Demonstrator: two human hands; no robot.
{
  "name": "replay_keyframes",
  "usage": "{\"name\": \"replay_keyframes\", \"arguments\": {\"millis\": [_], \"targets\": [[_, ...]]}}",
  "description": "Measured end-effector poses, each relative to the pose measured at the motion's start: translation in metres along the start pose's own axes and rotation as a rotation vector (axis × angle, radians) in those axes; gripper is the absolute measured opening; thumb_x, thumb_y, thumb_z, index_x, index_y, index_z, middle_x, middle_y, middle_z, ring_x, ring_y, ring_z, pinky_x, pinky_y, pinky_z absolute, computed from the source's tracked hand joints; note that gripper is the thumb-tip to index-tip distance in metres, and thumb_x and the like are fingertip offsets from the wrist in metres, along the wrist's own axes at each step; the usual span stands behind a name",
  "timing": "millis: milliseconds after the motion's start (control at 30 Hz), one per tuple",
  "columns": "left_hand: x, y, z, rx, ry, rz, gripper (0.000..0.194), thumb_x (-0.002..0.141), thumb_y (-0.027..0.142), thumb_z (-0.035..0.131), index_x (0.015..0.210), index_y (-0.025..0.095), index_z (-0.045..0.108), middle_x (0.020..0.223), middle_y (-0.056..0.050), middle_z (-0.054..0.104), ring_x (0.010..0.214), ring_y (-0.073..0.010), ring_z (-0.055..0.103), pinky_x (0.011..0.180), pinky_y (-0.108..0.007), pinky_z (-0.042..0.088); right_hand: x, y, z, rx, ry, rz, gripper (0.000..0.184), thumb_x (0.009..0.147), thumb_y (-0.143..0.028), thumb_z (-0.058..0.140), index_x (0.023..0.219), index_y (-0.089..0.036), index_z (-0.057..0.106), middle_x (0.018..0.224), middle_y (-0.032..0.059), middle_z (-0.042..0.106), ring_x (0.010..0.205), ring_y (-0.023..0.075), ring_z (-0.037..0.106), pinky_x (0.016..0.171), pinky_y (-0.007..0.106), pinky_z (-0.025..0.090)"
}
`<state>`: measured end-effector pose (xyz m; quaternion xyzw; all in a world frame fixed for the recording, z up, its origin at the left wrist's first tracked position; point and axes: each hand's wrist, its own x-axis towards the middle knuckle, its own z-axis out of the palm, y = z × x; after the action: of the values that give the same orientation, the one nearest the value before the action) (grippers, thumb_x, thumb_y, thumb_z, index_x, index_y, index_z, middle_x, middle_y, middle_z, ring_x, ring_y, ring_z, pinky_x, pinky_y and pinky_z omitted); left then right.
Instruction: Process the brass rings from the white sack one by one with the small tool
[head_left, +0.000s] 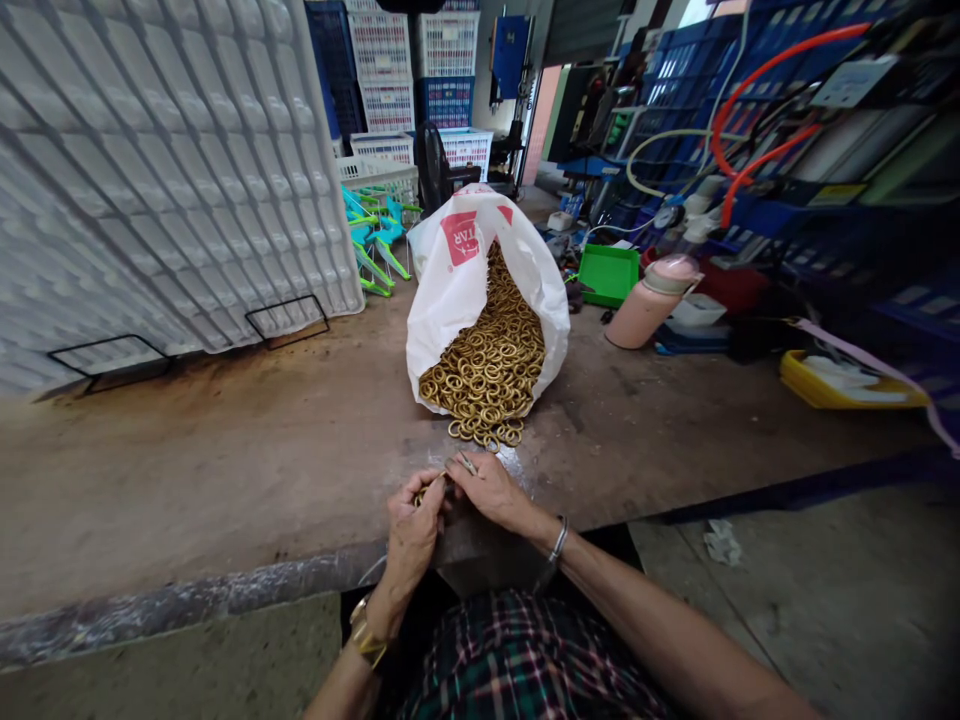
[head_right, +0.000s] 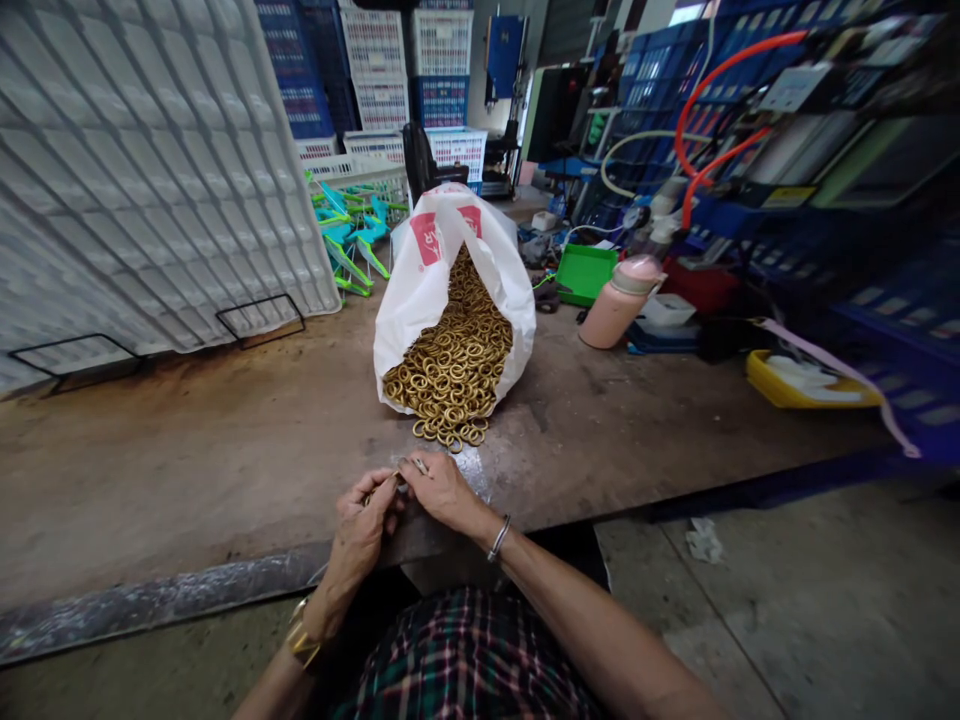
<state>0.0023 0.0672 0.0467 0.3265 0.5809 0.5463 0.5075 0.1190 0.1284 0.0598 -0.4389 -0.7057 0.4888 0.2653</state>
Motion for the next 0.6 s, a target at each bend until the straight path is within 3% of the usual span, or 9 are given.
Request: {"name": "replay_keyframes", "arguments": {"millis": [233,600], "targets": [[-0.0025,0.0071,0.0032,-0.314,-0.108,-0.214,0.029,0.064,0.039,0.069,0.075,0.015,0.056,0.055,0.004,0.049,0.041,-0.0052,0.043,0.034,-0.014,0.027,0.0024,-0.0029,0.0010,-0.083,0.076,-0.012,0.020,0.078,-0.025,0.047,0.064,-0.015,0.058,0.056,-0.0042,0.051,0.055,0.0080,0.041,0.053,0.019,0.030],[-0.0031,0.0066,0.0012,-0.363,-0.159,-0.226,0.027,0.066,0.036,0.069,0.072,0.015,0.054,0.058,0.003,0.051,0.043,-0.0051,0.045,0.035,-0.014,0.026,0.0010,-0.0003,0.0006,-0.064,0.040,-0.044,0.025,0.081,-0.025,0.042,0.059,-0.015,0.050,0.053,-0.0052,0.044,0.052,0.0073,0.037,0.051,0.019,0.027]]}}
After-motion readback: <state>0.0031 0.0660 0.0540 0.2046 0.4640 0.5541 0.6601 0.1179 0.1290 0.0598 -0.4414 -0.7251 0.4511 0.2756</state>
